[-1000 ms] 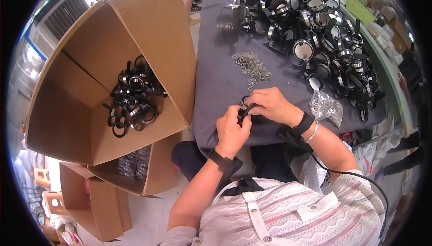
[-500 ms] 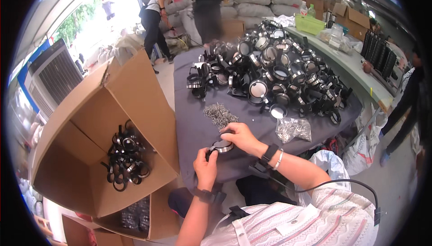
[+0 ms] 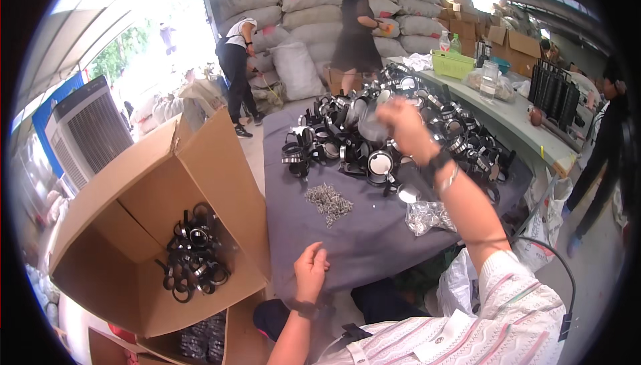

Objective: Assembling small metal components onto circular hose clamps in a factory workshop.

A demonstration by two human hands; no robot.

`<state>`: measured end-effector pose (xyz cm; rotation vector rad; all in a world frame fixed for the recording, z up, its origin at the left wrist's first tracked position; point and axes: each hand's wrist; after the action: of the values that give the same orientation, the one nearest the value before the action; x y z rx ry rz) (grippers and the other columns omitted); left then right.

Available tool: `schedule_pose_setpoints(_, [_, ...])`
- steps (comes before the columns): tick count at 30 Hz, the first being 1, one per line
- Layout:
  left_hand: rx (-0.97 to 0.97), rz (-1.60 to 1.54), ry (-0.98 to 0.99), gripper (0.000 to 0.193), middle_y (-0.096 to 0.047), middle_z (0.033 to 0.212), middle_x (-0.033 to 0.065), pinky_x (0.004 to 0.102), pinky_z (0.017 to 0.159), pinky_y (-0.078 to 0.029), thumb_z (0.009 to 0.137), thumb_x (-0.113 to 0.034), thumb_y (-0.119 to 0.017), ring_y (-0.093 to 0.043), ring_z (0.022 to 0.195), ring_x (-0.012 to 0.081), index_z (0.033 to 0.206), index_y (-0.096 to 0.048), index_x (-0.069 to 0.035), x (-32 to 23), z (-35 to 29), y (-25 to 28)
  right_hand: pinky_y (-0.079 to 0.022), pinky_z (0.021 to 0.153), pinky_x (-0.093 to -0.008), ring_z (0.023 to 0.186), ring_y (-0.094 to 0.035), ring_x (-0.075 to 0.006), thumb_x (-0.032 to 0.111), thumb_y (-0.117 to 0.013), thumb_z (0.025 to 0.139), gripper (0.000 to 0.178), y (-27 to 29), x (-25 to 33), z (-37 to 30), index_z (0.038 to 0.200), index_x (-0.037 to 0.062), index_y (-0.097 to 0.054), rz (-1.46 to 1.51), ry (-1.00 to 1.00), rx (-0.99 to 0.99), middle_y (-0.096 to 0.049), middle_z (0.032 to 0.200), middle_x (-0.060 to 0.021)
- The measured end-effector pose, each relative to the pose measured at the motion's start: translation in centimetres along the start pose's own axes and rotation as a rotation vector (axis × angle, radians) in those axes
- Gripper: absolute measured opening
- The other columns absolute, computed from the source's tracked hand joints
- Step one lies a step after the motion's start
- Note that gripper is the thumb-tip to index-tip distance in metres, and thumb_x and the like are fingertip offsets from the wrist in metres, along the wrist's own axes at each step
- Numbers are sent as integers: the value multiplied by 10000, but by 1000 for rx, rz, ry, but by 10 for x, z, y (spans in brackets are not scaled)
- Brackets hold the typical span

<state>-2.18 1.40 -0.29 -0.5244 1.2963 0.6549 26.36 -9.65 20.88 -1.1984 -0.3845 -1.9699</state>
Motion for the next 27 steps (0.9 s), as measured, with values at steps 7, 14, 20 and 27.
schedule_pose_setpoints(7, [-35, 32, -33, 226, -597, 792, 29, 215, 564, -476, 908, -132, -552, -572, 630, 77, 1067, -600, 21, 4, -2, -1, -425, 551, -252, 603, -546, -103, 89, -675, 759, 136, 21, -12, 32, 844, -8, -631, -346, 0, -314, -615, 738, -28])
schedule_pose_setpoints(14, [-4, 10, 55, 227, -634, 852, 49, 226, 603, -489, 889, -111, -579, -591, 660, 94, 1077, -607, 13, -10, -2, -4, -437, 488, -253, 551, -568, -91, 58, -633, 765, 165, -66, -97, -133, 900, -24, -582, -185, -269, 165, -575, 667, -28])
schedule_pose_setpoints(20, [-252, -2, -69, 122, -599, 749, 8, 209, 525, -464, 881, -99, -587, -562, 602, 63, 955, -638, -17, -15, -29, 54, -398, 487, -224, 564, -489, -42, -4, -575, 794, 181, -104, -127, -201, 968, 11, -529, -251, -392, 266, -515, 666, 16])
schedule_pose_setpoints(27, [-813, 311, -52, 95, -586, 663, 15, 227, 494, -440, 835, -96, -615, -568, 572, 85, 875, -645, -16, 21, -30, 184, -398, 536, -247, 582, -478, -78, 27, -599, 787, 152, -111, -137, -215, 924, 1, -538, -365, -213, 237, -519, 658, -8])
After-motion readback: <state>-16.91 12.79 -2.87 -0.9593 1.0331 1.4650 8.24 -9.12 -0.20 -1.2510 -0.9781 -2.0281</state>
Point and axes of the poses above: each hand's wrist, its own z-axis towards the middle knuckle, its own y-axis out of the back of the hand, x = y × z
